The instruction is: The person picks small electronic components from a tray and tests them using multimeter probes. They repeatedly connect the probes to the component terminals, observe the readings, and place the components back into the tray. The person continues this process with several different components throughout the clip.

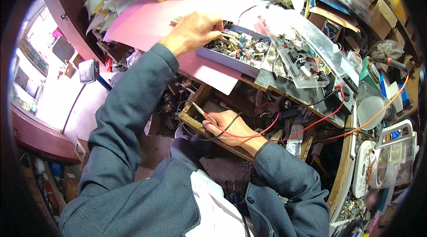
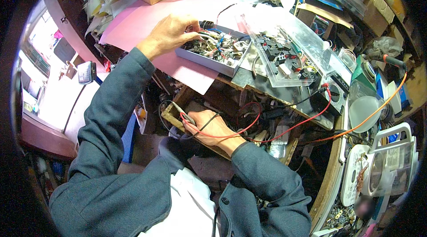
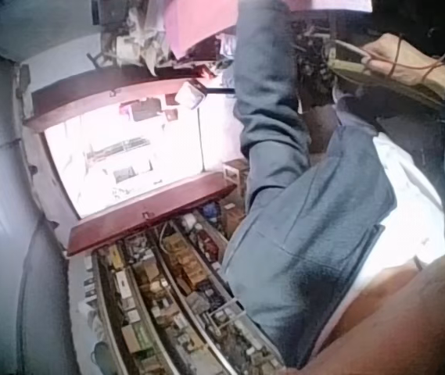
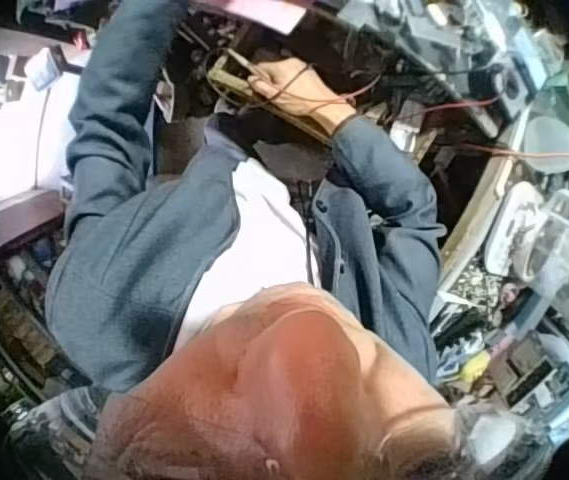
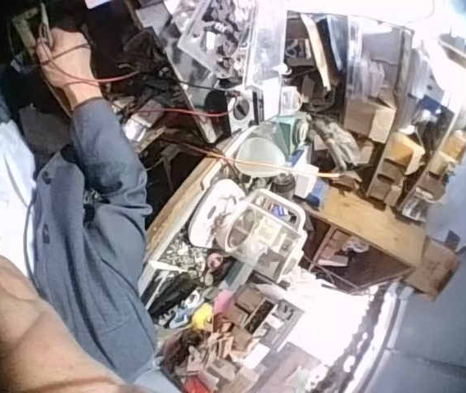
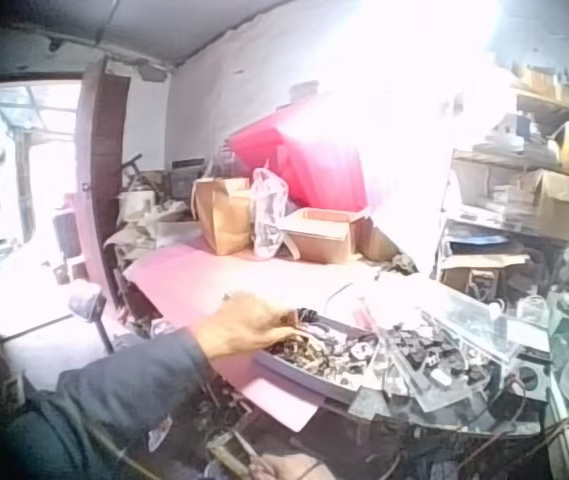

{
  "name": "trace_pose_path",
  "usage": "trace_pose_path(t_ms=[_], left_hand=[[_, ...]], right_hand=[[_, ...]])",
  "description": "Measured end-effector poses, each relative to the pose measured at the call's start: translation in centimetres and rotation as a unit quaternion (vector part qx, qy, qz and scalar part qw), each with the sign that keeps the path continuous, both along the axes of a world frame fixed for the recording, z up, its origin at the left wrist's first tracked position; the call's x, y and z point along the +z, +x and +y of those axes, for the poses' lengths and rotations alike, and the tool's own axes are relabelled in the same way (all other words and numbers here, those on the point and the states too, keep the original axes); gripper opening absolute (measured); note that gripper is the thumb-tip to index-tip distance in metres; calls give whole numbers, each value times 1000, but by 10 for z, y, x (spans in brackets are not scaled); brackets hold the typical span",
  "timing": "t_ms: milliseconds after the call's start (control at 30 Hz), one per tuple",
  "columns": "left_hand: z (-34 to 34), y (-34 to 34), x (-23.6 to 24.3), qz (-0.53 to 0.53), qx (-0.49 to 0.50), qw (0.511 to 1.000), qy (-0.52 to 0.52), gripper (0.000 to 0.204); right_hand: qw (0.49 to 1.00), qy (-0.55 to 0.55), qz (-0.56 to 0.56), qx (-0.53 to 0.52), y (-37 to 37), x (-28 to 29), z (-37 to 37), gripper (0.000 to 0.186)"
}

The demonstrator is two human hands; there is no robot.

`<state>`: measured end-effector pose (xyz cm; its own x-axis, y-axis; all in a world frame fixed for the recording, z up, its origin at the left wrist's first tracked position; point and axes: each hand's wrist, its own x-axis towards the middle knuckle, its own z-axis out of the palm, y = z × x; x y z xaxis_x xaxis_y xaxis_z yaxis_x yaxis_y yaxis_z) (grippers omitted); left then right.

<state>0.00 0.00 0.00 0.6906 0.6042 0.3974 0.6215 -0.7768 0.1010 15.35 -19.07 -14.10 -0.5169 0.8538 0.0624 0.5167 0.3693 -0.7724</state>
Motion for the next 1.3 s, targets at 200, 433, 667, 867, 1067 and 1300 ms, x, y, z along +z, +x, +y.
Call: trace_pose_path(t_ms=[200, 433, 667, 867, 1067, 1300], left_hand=[[-11, 17, -2, 21, -13, 990, 141, 42], [-11, 36, -5, 62, -110, 981, 147, 59], [17, 33, -6, 33, -109, 993, 3, 21], [31, 22, -13, -130, -83, 983, -97, 20], [34, 14, -10, -208, -32, 959, -192, 25], [47, 4, -15, -223, -54, 952, -203, 23]], right_hand=[[1000, 10, -17, -2, 3, -1, 1, 37], [1000, 19, -10, -1, 3, -2, 0, 36], [1000, 1, -15, -3, 1, 3, -1, 37], [1000, 18, -22, -3, 2, -1, 0, 38], [1000, 21, -20, -8, 2, -2, 0, 39], [1000, 12, -17, -3, 1, -2, 1, 40]])
